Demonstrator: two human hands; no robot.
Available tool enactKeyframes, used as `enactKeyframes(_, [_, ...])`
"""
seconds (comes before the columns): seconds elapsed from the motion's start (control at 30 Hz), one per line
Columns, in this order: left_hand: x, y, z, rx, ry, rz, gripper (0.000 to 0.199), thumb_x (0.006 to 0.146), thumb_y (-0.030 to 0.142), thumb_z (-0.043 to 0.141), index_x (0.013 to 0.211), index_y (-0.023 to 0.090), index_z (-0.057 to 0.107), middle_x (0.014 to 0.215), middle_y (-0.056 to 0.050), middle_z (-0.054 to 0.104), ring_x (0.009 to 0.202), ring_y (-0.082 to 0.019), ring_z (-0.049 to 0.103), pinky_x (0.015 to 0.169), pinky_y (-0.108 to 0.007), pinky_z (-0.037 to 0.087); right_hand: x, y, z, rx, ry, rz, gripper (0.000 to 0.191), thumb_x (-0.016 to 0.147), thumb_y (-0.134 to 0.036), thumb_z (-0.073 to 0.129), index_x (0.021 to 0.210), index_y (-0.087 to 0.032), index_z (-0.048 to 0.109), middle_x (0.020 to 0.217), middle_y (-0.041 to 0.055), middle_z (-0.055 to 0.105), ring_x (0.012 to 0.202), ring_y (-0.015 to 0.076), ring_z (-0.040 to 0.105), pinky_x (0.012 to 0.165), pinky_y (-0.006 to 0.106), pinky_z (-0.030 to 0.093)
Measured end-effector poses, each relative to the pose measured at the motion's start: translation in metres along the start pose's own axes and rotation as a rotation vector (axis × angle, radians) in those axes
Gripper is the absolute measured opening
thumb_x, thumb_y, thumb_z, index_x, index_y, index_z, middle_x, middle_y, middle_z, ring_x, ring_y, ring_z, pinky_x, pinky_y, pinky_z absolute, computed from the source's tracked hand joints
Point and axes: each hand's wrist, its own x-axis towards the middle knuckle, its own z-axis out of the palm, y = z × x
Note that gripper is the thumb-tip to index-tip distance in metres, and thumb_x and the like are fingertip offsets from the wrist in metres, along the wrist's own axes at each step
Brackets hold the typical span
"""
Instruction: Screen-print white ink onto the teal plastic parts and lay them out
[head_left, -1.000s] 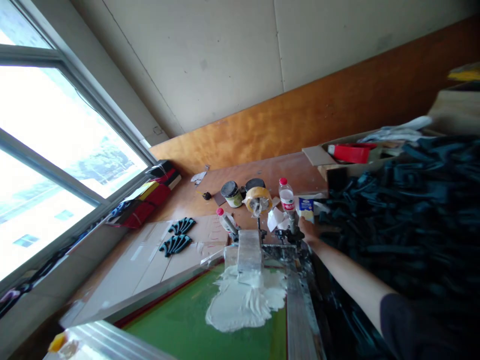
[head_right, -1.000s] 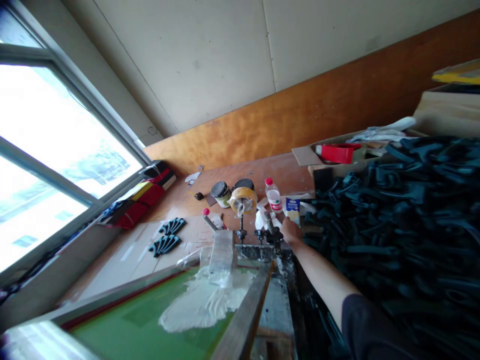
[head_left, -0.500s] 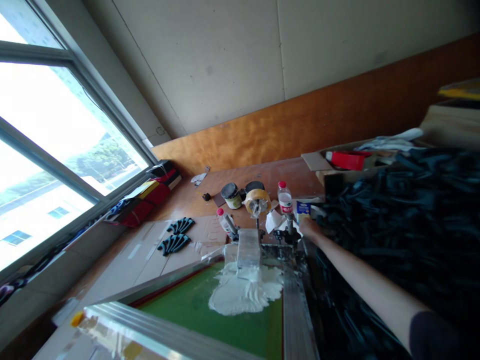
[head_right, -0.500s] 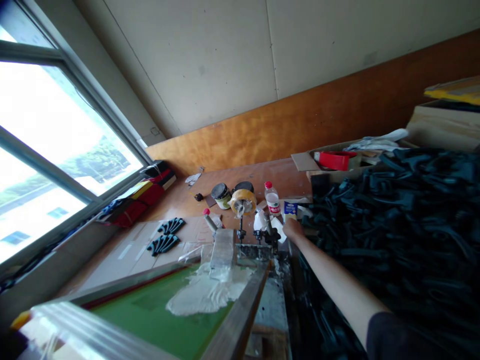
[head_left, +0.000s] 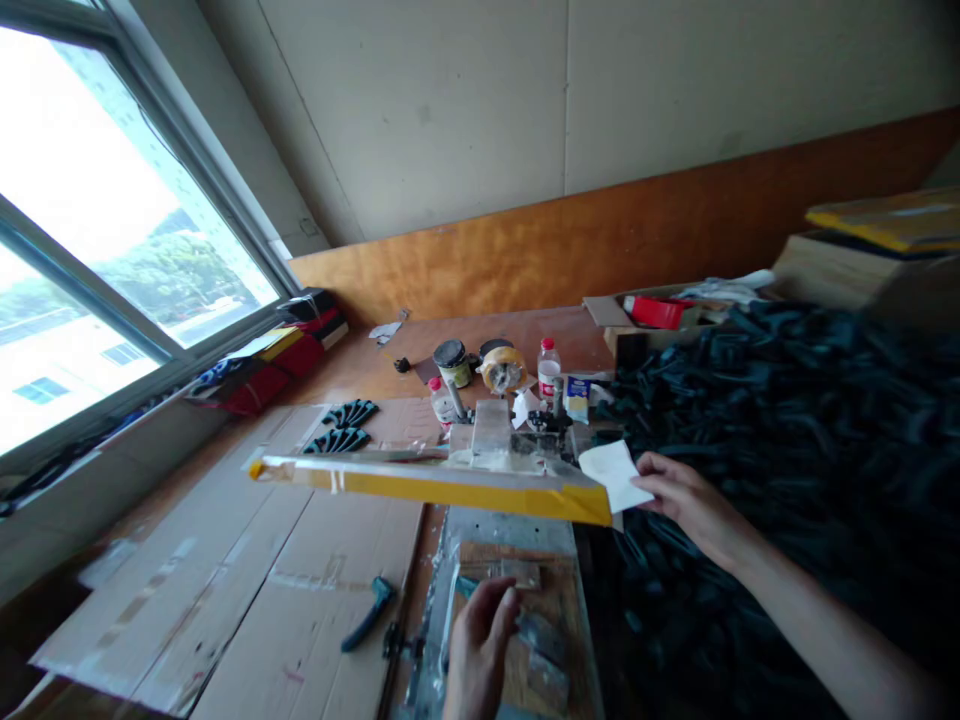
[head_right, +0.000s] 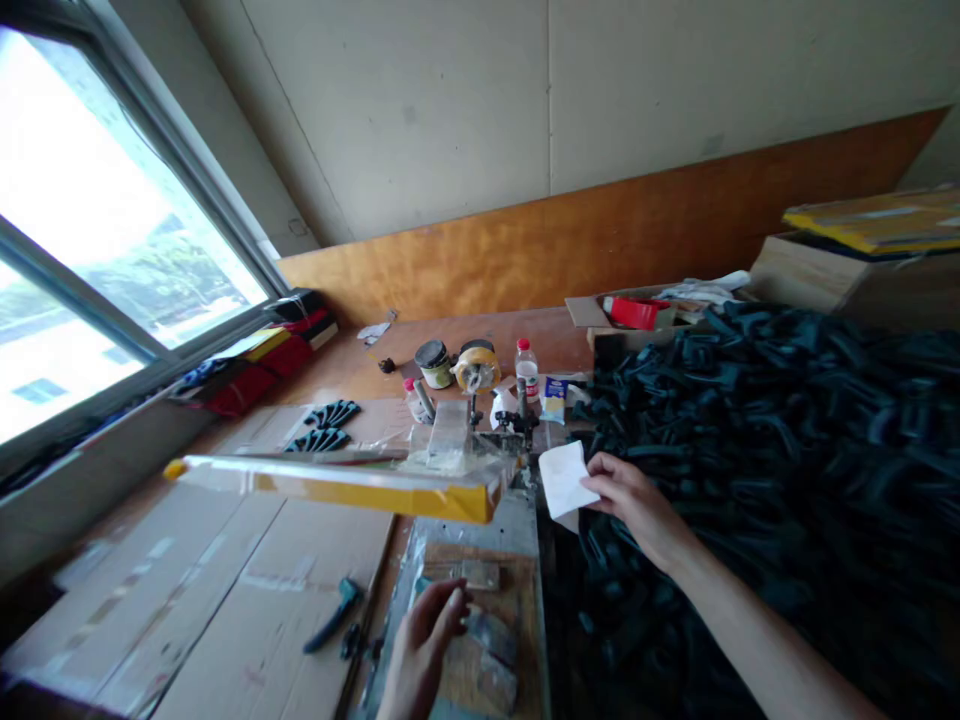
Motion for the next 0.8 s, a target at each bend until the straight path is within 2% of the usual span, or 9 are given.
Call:
enactKeyframes(0.13, [-0.014, 0.044, 0.021, -0.566, -0.314, -0.182, 0.061, 0.083, 0.058, 0.056, 0.121, 0.012, 0.061, 0.118, -0.016, 0.065, 0.101, -0.025, 0.063, 0.081, -0.035, 0.052, -0.072, 0.005, 0.044, -0.011, -0.119, -0.014, 0.028, 0.077, -0.043, 0.064, 0.070, -0.020, 0.049, 0.067, -0.0027, 0.047, 0.065, 0.0132, 0.046, 0.057, 0.023, 0.041])
enactKeyframes(0.2, [-0.022, 0.056, 0.024, -0.715, -0.377, -0.184, 0.058, 0.084, 0.056, 0.056, 0.120, 0.010, 0.061, 0.112, -0.017, 0.067, 0.093, -0.023, 0.065, 0.076, -0.033, 0.052, -0.092, 0.012, 0.063, -0.041, -0.200, -0.027, 0.029, 0.081, -0.044, 0.061, 0.071, -0.020, 0.050, 0.068, -0.0022, 0.049, 0.067, 0.0137, 0.046, 0.059, 0.024, 0.040])
enactKeyframes(0.27, [-0.028, 0.059, 0.021, -0.771, -0.346, -0.159, 0.051, 0.083, 0.049, 0.061, 0.114, 0.010, 0.063, 0.101, -0.014, 0.069, 0.081, -0.019, 0.065, 0.070, -0.029, 0.051, -0.104, 0.019, 0.078, -0.073, -0.246, -0.033, 0.029, 0.083, -0.046, 0.060, 0.072, -0.020, 0.051, 0.069, -0.0017, 0.050, 0.068, 0.0147, 0.047, 0.062, 0.025, 0.041])
enactKeyframes(0.37, [-0.031, 0.053, 0.009, -0.767, -0.202, -0.142, 0.040, 0.077, 0.040, 0.071, 0.101, 0.009, 0.067, 0.087, -0.009, 0.069, 0.068, -0.013, 0.060, 0.065, -0.024, 0.047, -0.110, 0.028, 0.096, -0.097, -0.229, -0.017, 0.029, 0.080, -0.047, 0.063, 0.073, -0.020, 0.054, 0.070, -0.0006, 0.053, 0.069, 0.0160, 0.051, 0.062, 0.025, 0.044])
enactKeyframes(0.43, [-0.028, 0.046, -0.002, -0.749, -0.157, -0.150, 0.039, 0.074, 0.041, 0.074, 0.095, 0.009, 0.068, 0.082, -0.006, 0.068, 0.065, -0.011, 0.057, 0.064, -0.023, 0.045, -0.111, 0.034, 0.111, -0.046, -0.123, -0.001, 0.030, 0.075, -0.047, 0.069, 0.085, -0.022, 0.058, 0.083, 0.0023, 0.061, 0.080, 0.0199, 0.057, 0.069, 0.027, 0.048])
enactKeyframes(0.5, [-0.024, 0.041, -0.013, -0.732, -0.155, -0.159, 0.041, 0.071, 0.043, 0.076, 0.093, 0.010, 0.068, 0.080, -0.005, 0.067, 0.064, -0.010, 0.055, 0.062, -0.021, 0.043, -0.111, 0.040, 0.130, 0.071, 0.017, 0.023, 0.048, 0.067, -0.046, 0.076, 0.106, -0.024, 0.057, 0.104, 0.0057, 0.065, 0.098, 0.0253, 0.059, 0.079, 0.031, 0.050])
enactKeyframes(0.57, [-0.019, 0.036, -0.023, -0.716, -0.183, -0.157, 0.042, 0.068, 0.044, 0.078, 0.092, 0.010, 0.069, 0.078, -0.003, 0.067, 0.063, -0.009, 0.054, 0.061, -0.020, 0.041, -0.110, 0.045, 0.151, 0.185, 0.071, 0.119, 0.063, 0.063, -0.047, 0.079, 0.117, -0.025, 0.055, 0.113, 0.0082, 0.065, 0.107, 0.0293, 0.059, 0.083, 0.035, 0.051])
enactKeyframes(0.7, [-0.002, 0.021, -0.049, -0.650, -0.341, -0.157, 0.041, 0.064, 0.043, 0.080, 0.086, 0.010, 0.069, 0.074, -0.002, 0.067, 0.062, -0.009, 0.056, 0.060, -0.019, 0.040, -0.104, 0.057, 0.182, 0.271, 0.018, 0.400, 0.056, 0.061, -0.052, 0.079, 0.103, -0.018, 0.064, 0.102, 0.0117, 0.070, 0.101, 0.0352, 0.063, 0.079, 0.040, 0.054])
enactKeyframes(0.8, [0.036, 0.002, -0.086, -0.533, -0.409, -0.173, 0.047, 0.065, 0.046, 0.078, 0.093, 0.010, 0.067, 0.072, -0.004, 0.068, 0.060, -0.011, 0.059, 0.059, -0.022, 0.044, -0.094, 0.074, 0.187, 0.252, 0.146, 0.453, 0.059, 0.056, -0.054, 0.080, 0.100, -0.019, 0.066, 0.097, 0.0105, 0.072, 0.098, 0.0369, 0.064, 0.074, 0.041, 0.056])
